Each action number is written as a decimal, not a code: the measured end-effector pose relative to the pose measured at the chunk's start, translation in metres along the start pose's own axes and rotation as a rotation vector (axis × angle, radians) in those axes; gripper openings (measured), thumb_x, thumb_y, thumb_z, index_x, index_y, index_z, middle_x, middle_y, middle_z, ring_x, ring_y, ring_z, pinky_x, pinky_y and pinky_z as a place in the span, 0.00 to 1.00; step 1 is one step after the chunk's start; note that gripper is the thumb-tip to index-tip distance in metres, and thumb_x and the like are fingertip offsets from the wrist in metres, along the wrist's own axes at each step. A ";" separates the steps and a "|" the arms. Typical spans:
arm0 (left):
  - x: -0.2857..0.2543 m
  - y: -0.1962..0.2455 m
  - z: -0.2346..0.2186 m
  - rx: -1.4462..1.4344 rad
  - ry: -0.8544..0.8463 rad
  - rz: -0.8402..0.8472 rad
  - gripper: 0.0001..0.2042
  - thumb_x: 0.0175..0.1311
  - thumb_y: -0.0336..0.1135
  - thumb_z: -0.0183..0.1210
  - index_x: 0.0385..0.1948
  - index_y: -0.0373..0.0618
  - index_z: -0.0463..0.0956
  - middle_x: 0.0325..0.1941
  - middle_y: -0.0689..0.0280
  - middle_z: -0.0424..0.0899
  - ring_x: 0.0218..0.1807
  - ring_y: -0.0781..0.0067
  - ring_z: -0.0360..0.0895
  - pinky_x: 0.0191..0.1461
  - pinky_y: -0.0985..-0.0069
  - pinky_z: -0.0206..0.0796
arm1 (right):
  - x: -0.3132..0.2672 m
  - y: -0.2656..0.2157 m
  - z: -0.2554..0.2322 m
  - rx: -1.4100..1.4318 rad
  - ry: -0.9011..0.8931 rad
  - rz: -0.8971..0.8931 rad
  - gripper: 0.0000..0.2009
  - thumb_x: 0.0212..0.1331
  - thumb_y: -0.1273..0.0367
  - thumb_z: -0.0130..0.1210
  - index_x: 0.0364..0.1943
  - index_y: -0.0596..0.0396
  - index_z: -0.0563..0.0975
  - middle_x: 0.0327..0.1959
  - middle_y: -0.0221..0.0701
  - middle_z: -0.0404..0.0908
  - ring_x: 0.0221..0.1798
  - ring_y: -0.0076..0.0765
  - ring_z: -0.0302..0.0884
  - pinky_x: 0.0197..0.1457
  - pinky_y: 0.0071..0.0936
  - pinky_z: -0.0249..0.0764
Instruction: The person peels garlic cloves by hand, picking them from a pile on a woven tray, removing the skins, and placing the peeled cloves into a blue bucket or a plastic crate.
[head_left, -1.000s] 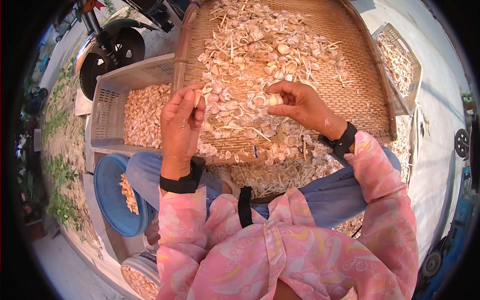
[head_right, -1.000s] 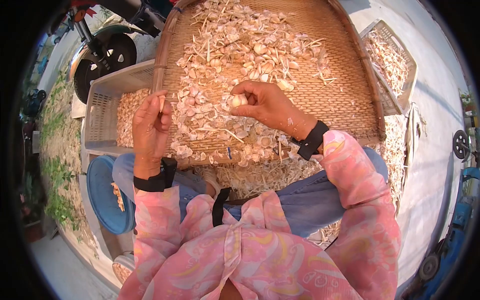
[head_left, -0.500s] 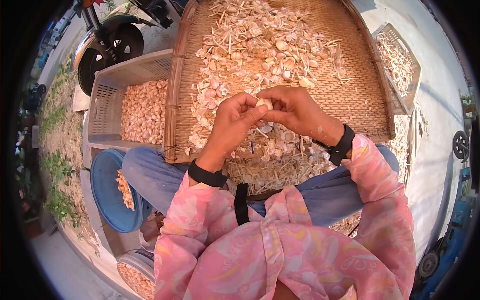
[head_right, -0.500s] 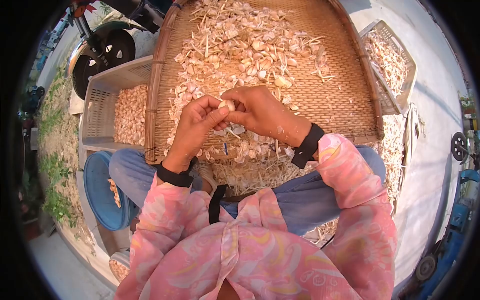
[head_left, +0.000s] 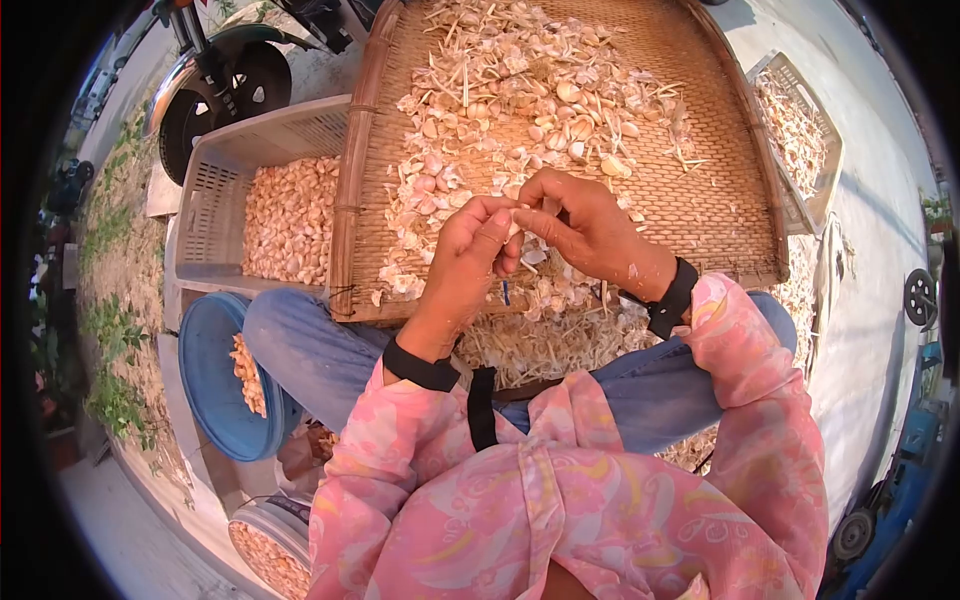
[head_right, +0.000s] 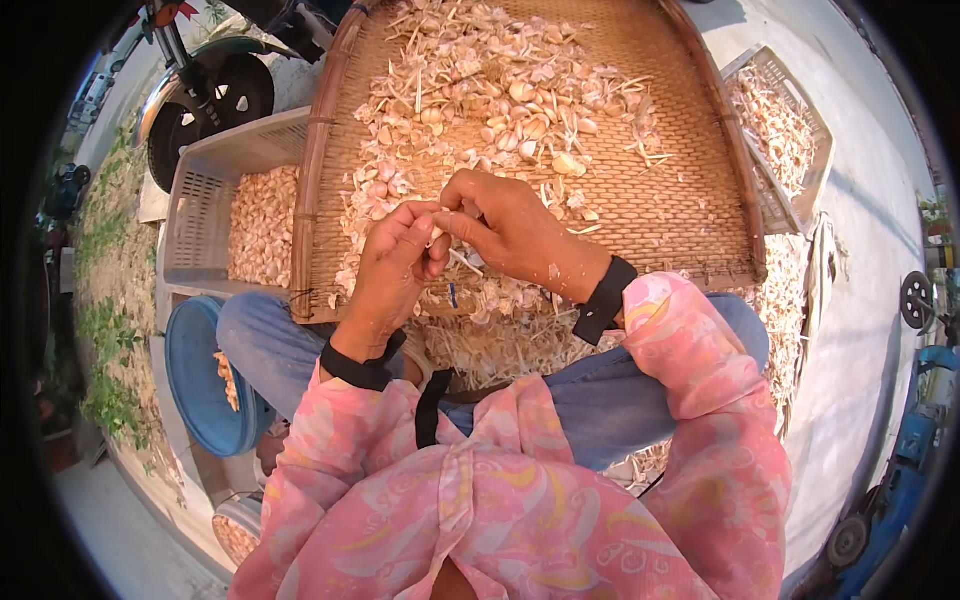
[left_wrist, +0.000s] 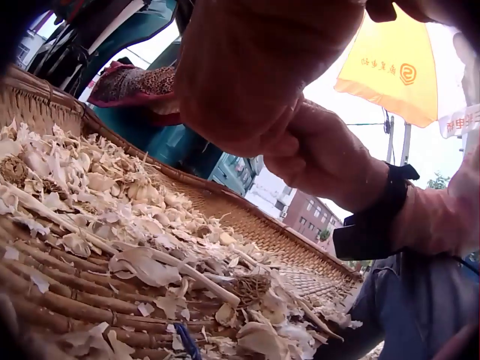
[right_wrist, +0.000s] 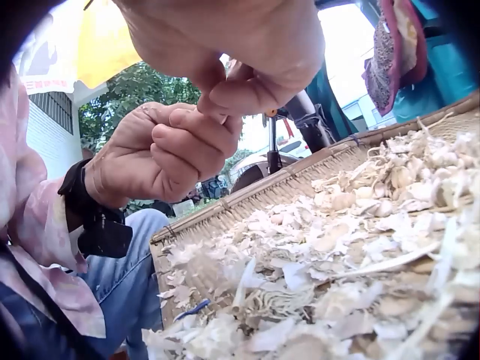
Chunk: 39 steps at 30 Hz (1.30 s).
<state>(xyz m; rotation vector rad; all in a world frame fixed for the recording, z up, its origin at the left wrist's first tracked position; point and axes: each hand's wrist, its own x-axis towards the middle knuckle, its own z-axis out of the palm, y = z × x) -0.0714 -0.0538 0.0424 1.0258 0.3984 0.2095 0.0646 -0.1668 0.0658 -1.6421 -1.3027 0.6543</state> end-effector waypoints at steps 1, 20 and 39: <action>0.001 -0.004 0.001 -0.019 -0.013 0.011 0.10 0.67 0.37 0.47 0.41 0.40 0.69 0.24 0.72 0.69 0.24 0.84 0.63 0.28 0.86 0.57 | 0.002 0.008 0.004 -0.105 0.096 -0.213 0.08 0.62 0.66 0.50 0.33 0.56 0.70 0.19 0.20 0.68 0.21 0.14 0.63 0.23 0.14 0.60; -0.131 0.099 -0.105 0.371 0.576 0.214 0.09 0.66 0.36 0.47 0.35 0.41 0.72 0.19 0.73 0.67 0.21 0.86 0.59 0.24 0.88 0.51 | 0.082 -0.017 0.052 0.217 -0.166 0.363 0.17 0.57 0.57 0.54 0.36 0.59 0.74 0.32 0.35 0.76 0.32 0.32 0.75 0.36 0.30 0.71; 0.041 0.073 -0.069 1.319 0.210 0.436 0.09 0.55 0.29 0.54 0.37 0.37 0.74 0.32 0.50 0.78 0.33 0.56 0.76 0.37 0.67 0.66 | 0.070 0.085 -0.030 -0.722 -0.139 0.039 0.05 0.48 0.75 0.51 0.30 0.59 0.75 0.28 0.41 0.76 0.33 0.49 0.74 0.36 0.38 0.70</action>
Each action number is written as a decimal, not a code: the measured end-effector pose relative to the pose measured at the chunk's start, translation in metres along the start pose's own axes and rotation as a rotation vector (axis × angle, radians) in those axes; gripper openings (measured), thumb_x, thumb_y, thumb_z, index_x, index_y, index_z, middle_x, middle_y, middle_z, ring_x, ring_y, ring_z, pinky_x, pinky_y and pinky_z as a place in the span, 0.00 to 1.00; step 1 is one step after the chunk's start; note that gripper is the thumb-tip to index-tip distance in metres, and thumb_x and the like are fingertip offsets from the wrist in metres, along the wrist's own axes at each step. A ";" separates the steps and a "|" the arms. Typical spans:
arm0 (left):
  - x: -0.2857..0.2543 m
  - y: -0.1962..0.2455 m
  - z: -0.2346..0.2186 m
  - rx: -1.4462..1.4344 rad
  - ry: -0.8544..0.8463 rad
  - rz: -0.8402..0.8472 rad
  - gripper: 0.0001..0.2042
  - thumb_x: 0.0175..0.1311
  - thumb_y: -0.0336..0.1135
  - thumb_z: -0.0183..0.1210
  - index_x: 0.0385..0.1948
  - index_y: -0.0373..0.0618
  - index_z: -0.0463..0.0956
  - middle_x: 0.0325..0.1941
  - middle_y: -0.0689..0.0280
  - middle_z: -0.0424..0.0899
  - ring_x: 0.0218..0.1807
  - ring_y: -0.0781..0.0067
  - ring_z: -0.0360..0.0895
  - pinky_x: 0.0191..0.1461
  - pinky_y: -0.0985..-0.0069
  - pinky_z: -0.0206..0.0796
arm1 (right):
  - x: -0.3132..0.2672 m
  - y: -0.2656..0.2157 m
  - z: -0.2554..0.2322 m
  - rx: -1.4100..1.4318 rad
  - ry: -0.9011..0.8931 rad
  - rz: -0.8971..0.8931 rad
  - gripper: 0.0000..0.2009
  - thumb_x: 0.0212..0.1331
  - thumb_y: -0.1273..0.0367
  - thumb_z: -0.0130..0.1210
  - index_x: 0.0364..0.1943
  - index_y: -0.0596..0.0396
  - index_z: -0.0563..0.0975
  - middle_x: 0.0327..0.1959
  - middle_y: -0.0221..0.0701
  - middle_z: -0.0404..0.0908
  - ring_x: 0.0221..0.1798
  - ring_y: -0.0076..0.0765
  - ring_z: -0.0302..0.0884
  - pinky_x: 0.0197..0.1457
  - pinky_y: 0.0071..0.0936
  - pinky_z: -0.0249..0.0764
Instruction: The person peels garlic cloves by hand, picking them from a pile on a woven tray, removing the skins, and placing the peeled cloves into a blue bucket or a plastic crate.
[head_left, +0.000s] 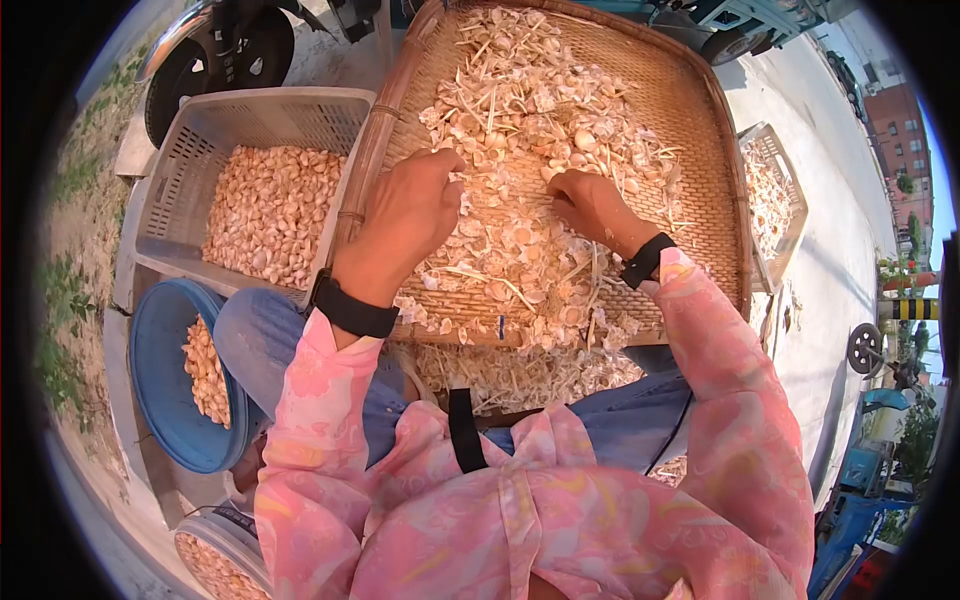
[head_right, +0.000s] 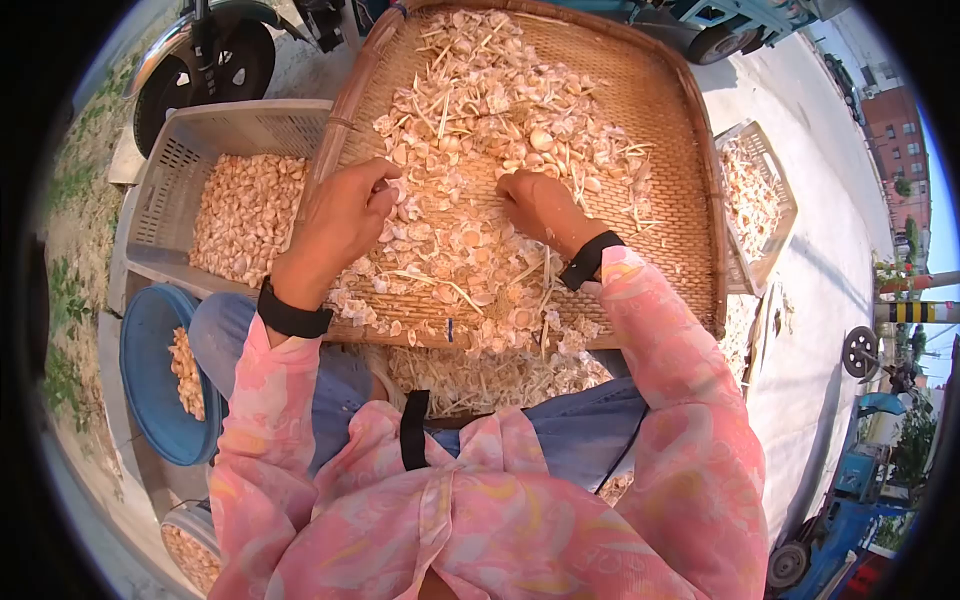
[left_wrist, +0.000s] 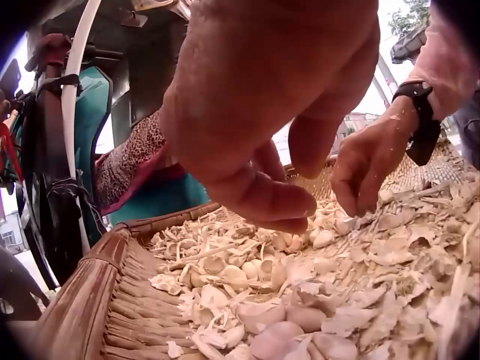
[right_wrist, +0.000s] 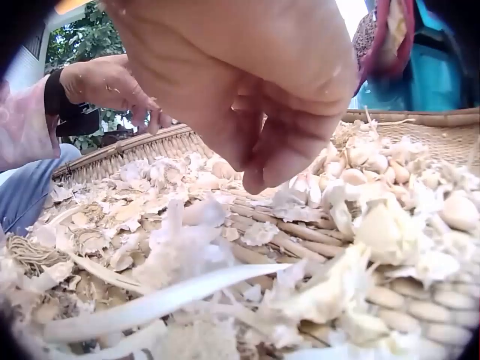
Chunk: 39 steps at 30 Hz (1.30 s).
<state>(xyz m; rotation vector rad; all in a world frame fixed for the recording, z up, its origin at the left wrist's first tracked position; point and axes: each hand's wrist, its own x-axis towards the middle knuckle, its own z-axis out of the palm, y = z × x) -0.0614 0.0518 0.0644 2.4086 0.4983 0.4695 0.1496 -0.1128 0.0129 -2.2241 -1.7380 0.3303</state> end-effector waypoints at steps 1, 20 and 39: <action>0.016 0.000 0.027 0.016 -0.016 0.034 0.09 0.54 0.29 0.54 0.35 0.36 0.74 0.32 0.49 0.77 0.34 0.52 0.75 0.38 0.64 0.66 | -0.007 0.004 0.000 0.044 0.048 -0.019 0.05 0.48 0.75 0.51 0.30 0.59 0.74 0.28 0.41 0.76 0.32 0.49 0.74 0.35 0.37 0.70; -0.006 0.032 0.018 -1.102 -0.283 -0.411 0.09 0.58 0.27 0.57 0.40 0.36 0.74 0.32 0.66 0.79 0.32 0.78 0.79 0.34 0.87 0.71 | 0.003 -0.029 0.005 0.283 0.021 0.034 0.06 0.51 0.73 0.55 0.33 0.59 0.75 0.31 0.40 0.77 0.36 0.40 0.78 0.36 0.31 0.73; 0.002 0.033 0.054 -0.184 -0.135 0.148 0.10 0.52 0.24 0.55 0.37 0.35 0.75 0.31 0.58 0.76 0.33 0.64 0.75 0.37 0.74 0.67 | -0.114 -0.204 -0.134 2.230 0.116 -0.794 0.04 0.51 0.81 0.55 0.22 0.68 0.78 0.33 0.57 0.75 0.34 0.44 0.79 0.36 0.29 0.79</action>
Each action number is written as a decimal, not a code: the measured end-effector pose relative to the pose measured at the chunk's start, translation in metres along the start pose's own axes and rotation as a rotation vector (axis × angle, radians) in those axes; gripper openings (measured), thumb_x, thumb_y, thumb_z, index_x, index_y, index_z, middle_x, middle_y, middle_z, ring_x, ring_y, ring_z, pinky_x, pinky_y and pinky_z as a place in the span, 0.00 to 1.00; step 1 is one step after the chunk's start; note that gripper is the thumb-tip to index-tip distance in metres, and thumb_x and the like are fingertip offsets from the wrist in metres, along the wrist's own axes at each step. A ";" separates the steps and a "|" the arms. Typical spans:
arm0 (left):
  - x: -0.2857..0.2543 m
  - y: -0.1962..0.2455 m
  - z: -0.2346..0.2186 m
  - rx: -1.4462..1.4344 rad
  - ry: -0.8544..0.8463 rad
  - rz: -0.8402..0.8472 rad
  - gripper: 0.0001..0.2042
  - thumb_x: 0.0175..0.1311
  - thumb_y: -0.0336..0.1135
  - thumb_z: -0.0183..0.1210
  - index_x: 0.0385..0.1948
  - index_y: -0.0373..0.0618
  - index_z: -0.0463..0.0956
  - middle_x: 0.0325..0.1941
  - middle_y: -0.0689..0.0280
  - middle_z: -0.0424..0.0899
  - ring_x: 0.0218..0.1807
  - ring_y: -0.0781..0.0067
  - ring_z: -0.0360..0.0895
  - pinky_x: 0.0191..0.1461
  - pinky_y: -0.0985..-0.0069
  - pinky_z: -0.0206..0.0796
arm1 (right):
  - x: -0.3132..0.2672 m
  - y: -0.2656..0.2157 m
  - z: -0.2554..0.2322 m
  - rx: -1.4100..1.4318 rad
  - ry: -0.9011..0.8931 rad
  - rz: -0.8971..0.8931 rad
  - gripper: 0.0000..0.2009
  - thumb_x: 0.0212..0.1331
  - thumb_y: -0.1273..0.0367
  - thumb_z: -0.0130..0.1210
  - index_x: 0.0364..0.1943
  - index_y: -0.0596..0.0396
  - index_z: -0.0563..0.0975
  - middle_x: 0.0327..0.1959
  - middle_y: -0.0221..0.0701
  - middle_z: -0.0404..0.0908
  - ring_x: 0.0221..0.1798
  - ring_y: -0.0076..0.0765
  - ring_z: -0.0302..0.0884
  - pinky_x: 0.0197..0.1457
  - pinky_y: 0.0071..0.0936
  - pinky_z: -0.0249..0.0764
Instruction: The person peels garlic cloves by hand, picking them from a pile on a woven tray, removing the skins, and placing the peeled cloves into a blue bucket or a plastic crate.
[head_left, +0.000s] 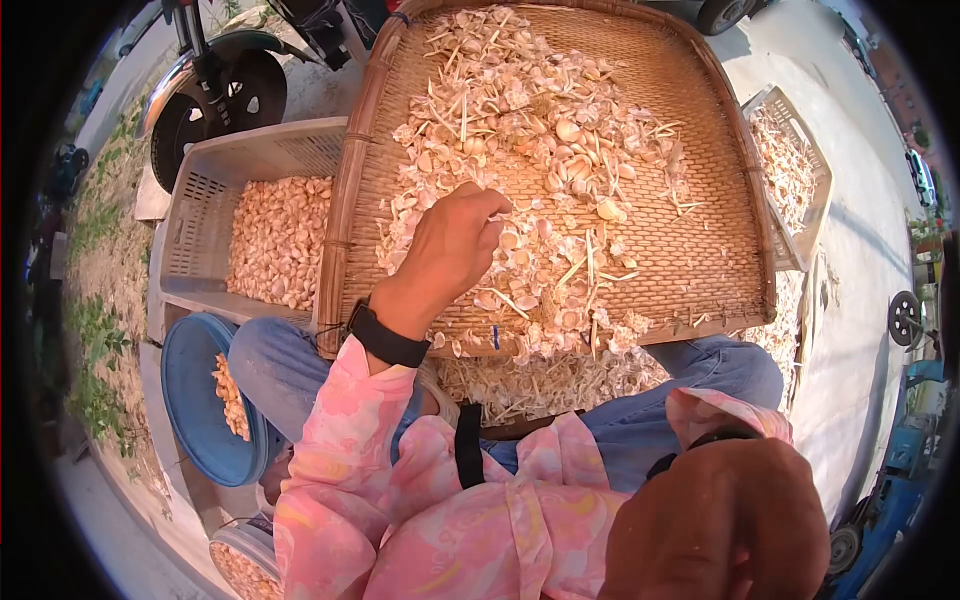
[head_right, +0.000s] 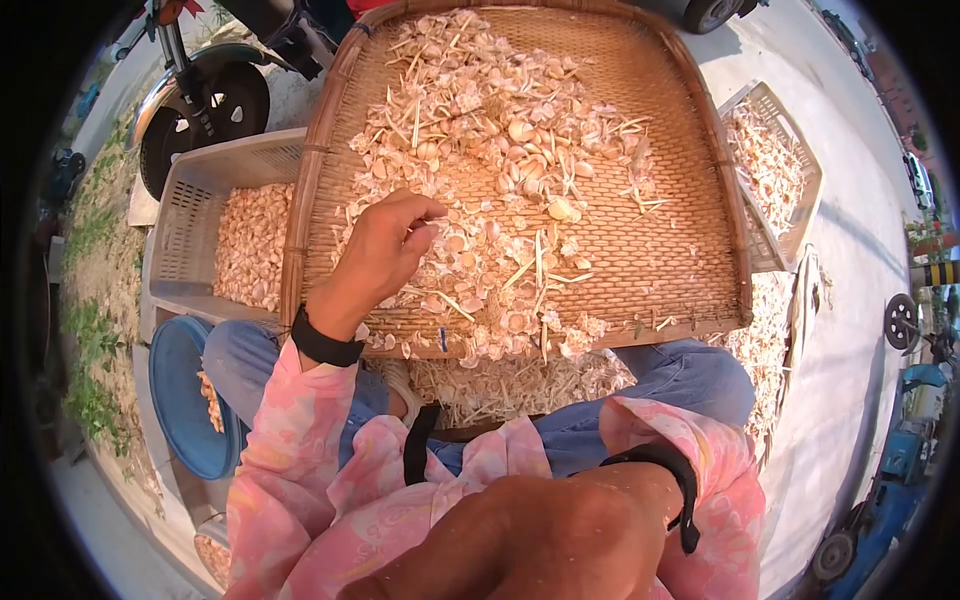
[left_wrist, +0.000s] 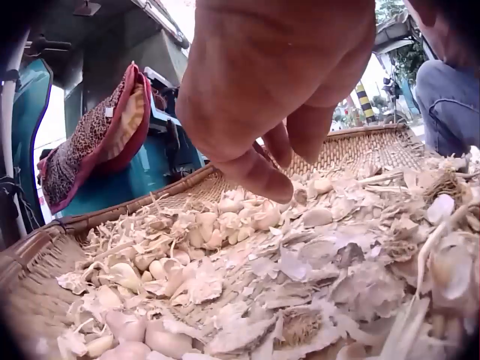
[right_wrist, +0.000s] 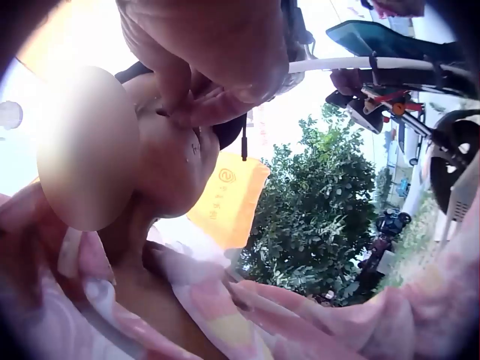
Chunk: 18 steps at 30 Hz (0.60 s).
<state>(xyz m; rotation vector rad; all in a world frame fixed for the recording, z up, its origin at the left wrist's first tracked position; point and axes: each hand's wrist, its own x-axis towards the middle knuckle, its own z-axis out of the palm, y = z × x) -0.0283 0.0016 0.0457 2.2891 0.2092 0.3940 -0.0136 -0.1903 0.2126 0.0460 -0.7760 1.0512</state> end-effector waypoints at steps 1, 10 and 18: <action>0.011 -0.003 0.024 0.041 -0.016 0.083 0.08 0.51 0.24 0.54 0.34 0.35 0.75 0.31 0.54 0.74 0.33 0.56 0.75 0.37 0.69 0.67 | -0.003 0.003 0.010 0.018 0.117 -0.085 0.04 0.50 0.82 0.56 0.21 0.69 0.78 0.32 0.58 0.75 0.31 0.45 0.80 0.34 0.29 0.80; 0.035 0.003 0.081 0.454 -0.273 -0.066 0.03 0.47 0.22 0.52 0.24 0.34 0.72 0.34 0.47 0.72 0.34 0.46 0.75 0.37 0.59 0.69 | -0.005 -0.003 -0.002 -0.107 0.002 -0.345 0.03 0.48 0.84 0.56 0.22 0.67 0.77 0.29 0.55 0.78 0.25 0.36 0.79 0.28 0.20 0.80; 0.010 0.007 0.015 -0.747 -0.106 -0.496 0.12 0.55 0.25 0.57 0.43 0.35 0.74 0.38 0.62 0.78 0.37 0.77 0.77 0.39 0.82 0.72 | -0.004 -0.029 0.013 -0.223 0.051 -0.028 0.02 0.49 0.82 0.56 0.25 0.64 0.77 0.32 0.51 0.79 0.26 0.33 0.79 0.27 0.16 0.77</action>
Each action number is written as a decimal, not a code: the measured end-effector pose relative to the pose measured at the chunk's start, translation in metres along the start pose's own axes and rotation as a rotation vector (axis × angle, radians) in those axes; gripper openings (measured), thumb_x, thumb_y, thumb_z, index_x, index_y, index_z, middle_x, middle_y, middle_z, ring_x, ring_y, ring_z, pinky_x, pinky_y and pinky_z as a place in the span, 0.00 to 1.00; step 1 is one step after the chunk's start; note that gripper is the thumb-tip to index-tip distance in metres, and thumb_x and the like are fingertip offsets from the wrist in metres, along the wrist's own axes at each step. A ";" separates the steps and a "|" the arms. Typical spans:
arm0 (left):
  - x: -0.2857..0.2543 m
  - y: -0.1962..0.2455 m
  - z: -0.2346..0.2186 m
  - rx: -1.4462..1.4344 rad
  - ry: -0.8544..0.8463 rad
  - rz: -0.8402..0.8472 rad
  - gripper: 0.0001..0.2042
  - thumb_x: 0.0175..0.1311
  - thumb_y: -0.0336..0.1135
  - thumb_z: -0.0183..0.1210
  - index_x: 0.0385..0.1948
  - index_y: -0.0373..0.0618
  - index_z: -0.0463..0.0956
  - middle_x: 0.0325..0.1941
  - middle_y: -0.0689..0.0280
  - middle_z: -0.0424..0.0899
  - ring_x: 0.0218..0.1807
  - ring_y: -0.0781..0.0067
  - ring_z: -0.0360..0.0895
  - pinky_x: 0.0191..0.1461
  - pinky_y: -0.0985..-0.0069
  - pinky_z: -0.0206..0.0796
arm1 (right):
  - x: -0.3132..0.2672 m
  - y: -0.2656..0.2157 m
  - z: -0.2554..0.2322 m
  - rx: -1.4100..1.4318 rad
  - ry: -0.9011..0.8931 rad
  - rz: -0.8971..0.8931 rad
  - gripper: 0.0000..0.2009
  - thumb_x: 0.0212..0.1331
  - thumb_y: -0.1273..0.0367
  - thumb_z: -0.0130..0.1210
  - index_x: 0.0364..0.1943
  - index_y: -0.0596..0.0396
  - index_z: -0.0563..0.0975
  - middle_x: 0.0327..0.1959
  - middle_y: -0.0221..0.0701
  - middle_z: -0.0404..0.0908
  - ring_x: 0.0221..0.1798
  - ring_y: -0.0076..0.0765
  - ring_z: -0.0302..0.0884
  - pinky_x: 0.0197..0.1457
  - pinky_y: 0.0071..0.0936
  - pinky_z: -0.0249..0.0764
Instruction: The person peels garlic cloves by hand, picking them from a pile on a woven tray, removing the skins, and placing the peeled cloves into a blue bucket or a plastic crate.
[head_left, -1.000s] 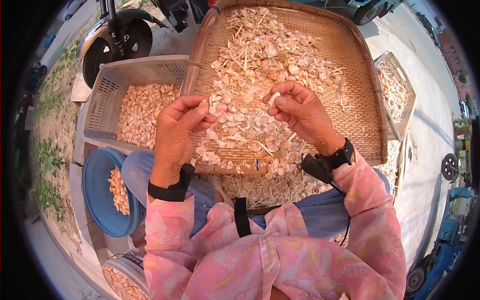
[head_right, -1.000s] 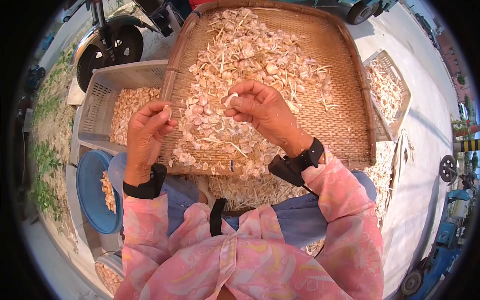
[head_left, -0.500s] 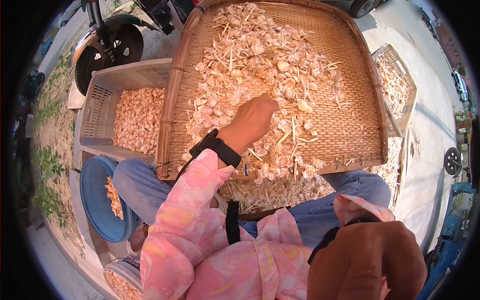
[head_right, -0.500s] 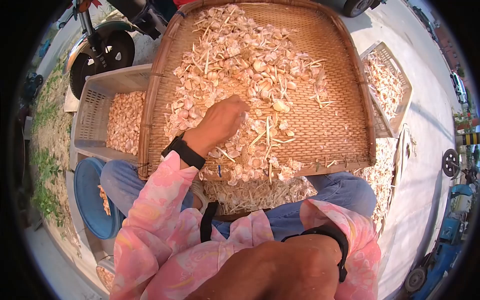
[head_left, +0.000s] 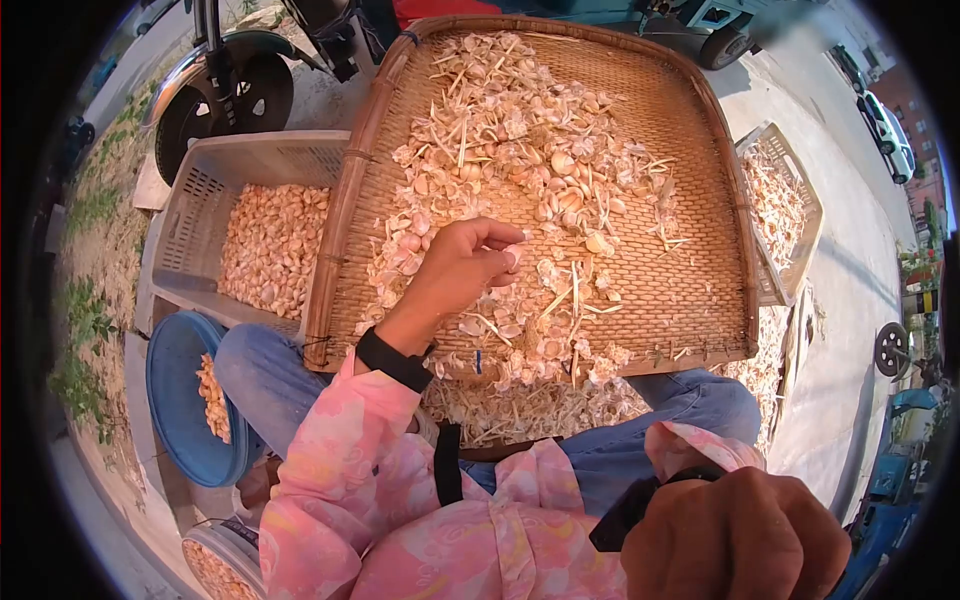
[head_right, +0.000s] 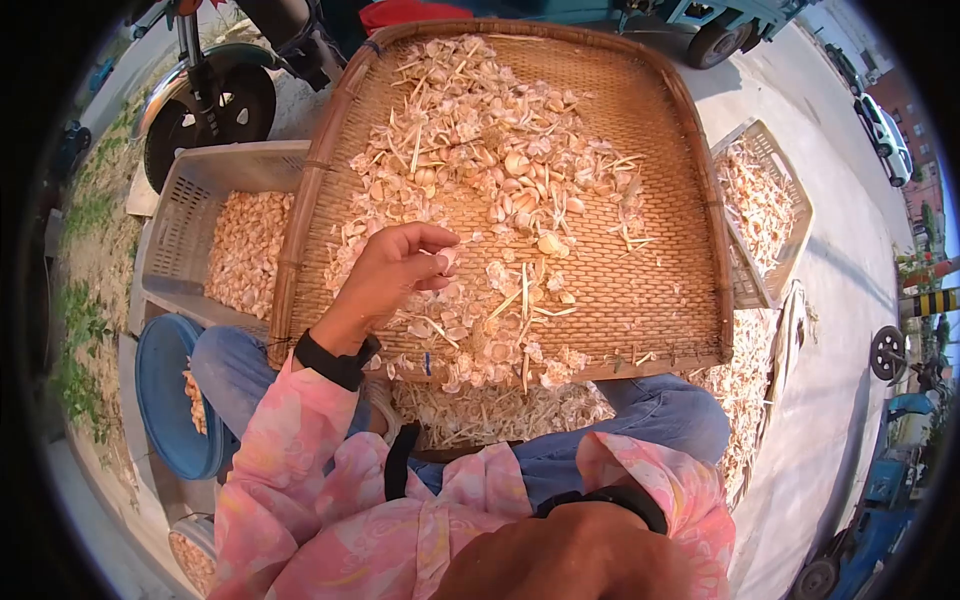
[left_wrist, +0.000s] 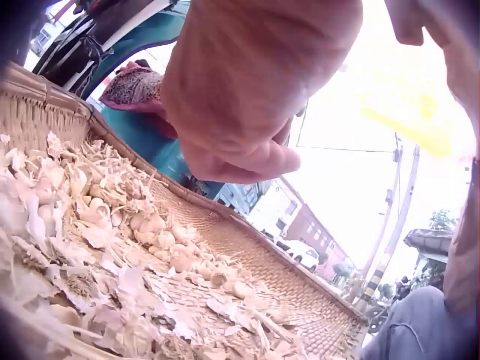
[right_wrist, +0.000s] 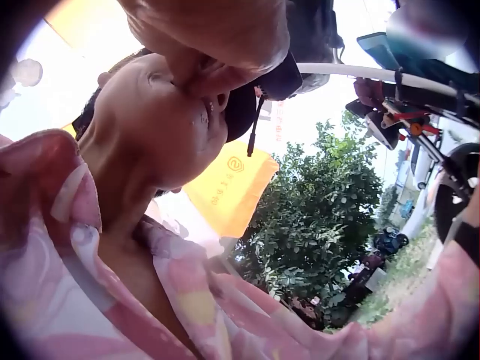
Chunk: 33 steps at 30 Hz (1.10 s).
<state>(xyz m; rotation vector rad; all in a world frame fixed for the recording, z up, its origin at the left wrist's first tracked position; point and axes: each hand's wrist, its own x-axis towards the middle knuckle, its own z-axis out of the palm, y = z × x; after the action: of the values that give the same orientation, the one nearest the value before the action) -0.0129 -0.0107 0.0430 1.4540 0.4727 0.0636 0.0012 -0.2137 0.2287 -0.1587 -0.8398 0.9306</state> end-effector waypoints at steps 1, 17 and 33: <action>-0.017 0.014 -0.004 -0.207 -0.003 -0.028 0.12 0.57 0.25 0.56 0.44 0.36 0.73 0.39 0.62 0.78 0.37 0.78 0.77 0.39 0.83 0.73 | 0.001 0.022 0.006 0.000 0.049 -0.172 0.02 0.49 0.82 0.56 0.25 0.64 0.76 0.31 0.50 0.79 0.26 0.33 0.79 0.27 0.16 0.78; -0.148 0.028 -0.096 -0.544 0.419 0.371 0.13 0.60 0.27 0.54 0.46 0.35 0.70 0.45 0.55 0.76 0.36 0.79 0.74 0.38 0.87 0.66 | 0.002 0.164 -0.170 -0.357 0.714 0.638 0.09 0.59 0.74 0.51 0.43 0.58 0.72 0.39 0.29 0.77 0.41 0.24 0.76 0.47 0.19 0.74; -0.028 0.027 -0.099 0.706 0.278 0.259 0.11 0.57 0.29 0.54 0.41 0.35 0.73 0.34 0.58 0.77 0.39 0.69 0.75 0.41 0.75 0.66 | 0.032 0.094 -0.333 -2.072 -0.226 0.539 0.12 0.45 0.74 0.53 0.37 0.56 0.77 0.36 0.42 0.76 0.40 0.50 0.74 0.45 0.39 0.70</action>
<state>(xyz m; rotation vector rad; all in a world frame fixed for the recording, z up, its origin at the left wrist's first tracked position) -0.0656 0.0766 0.0725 2.2130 0.5586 0.3358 0.1836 -0.0583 -0.0231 -2.1527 -1.7243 0.1648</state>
